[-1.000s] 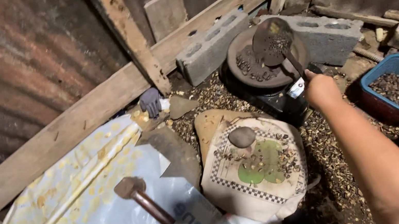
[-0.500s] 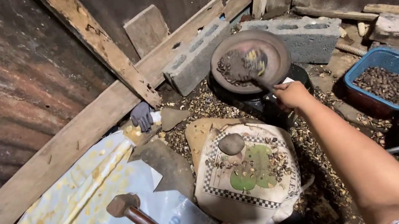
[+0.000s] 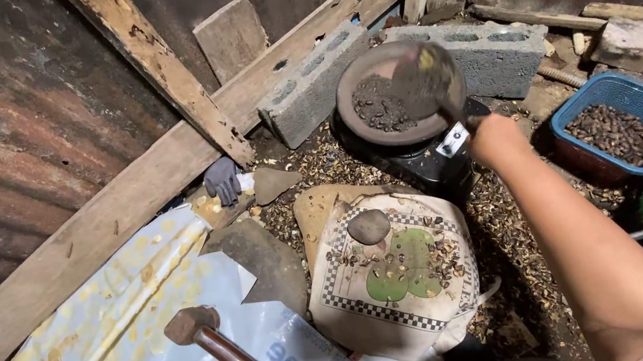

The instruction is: The person stirs dark beans in a pan on a portable gas stove using a slotted spoon. They then use a hammer to crack the beans on a white sack and a stone to crush them on a patterned board, repeating these steps.

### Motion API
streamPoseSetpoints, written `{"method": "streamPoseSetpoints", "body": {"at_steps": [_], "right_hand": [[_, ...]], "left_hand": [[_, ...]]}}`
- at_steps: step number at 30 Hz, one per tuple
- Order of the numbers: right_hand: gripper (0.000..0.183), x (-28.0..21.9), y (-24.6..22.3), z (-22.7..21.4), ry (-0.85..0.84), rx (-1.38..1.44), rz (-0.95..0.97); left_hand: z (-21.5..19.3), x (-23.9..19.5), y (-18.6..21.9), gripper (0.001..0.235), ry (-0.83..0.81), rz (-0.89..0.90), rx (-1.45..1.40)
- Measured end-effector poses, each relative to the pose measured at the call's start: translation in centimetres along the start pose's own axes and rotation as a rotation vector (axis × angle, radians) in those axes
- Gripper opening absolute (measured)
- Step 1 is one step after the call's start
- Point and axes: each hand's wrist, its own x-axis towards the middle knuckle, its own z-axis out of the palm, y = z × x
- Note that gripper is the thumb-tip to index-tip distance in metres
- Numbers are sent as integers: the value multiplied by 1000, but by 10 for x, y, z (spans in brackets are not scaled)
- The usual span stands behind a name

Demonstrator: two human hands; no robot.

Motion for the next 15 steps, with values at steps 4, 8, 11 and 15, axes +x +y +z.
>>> {"method": "streamPoseSetpoints", "body": {"at_steps": [4,8,11,15], "right_hand": [[34,7,-3,27,-363,507,257],[34,1,-18,48,-539,856,395],[33,-12,-20,43,-372,1098,366],[46,-47,-46,-35,136,124,-89]], "left_hand": [[-6,-7,4,58,-31,-54,-18],[10,8,-9,57,32,3,-35],[-6,-8,7,58,40,10,-19],[-7,-11,7,57,11,-24,-17]]}}
